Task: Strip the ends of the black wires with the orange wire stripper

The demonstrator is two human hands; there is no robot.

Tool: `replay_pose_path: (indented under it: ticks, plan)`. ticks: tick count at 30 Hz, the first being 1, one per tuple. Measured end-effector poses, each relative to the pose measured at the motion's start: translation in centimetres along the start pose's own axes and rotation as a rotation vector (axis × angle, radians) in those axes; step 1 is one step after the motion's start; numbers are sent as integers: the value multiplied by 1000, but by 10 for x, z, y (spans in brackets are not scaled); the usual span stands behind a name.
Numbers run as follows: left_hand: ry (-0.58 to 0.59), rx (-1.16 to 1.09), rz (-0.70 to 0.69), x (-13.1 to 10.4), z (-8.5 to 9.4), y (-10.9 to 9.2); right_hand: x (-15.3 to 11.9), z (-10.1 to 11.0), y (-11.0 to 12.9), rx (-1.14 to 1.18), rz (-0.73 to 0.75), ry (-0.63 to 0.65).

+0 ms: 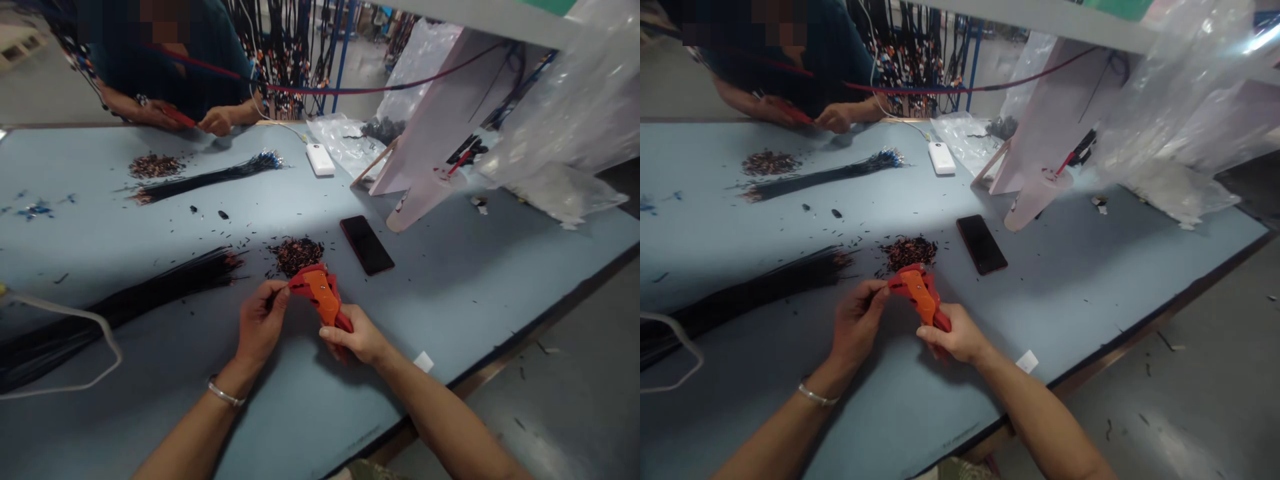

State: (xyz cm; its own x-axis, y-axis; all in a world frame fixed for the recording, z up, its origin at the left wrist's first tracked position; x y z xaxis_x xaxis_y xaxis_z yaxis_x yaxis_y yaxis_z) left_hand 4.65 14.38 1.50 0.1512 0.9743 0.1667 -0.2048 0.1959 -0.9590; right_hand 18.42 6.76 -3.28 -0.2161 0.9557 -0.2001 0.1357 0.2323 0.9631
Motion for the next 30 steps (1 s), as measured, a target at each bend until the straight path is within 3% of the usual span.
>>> replay_pose_path:
  ticks: [8,14,22,27,30]
  plan:
    - [10,83,-4,-1,-3,-6,-2,0,-2,182,-51,34]
    - [-72,117,71,4,11,3,-4,21,5,315,-65,-34]
    - [-30,-6,117,0,0,8,-2,4,14,105,8,103]
    - [-22,-77,152,-1,-1,11,-4,13,23,-5,100,56]
    - [-22,-135,175,-1,-2,15,-7,18,38,-256,203,-8]
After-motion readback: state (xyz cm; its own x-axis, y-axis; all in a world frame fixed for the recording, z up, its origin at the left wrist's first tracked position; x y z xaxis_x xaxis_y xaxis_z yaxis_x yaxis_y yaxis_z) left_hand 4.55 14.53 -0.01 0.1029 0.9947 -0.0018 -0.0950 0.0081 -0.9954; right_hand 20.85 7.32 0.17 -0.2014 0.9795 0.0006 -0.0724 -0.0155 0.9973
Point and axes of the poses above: each hand's wrist, its own x-axis towards the middle knuckle, its own z-axis out of the back of the hand, y = z × x, the point moved 10 cm from there along x, towards the middle knuckle, and after that the axes turned 2 degrees about z, right-handed, at the moved point
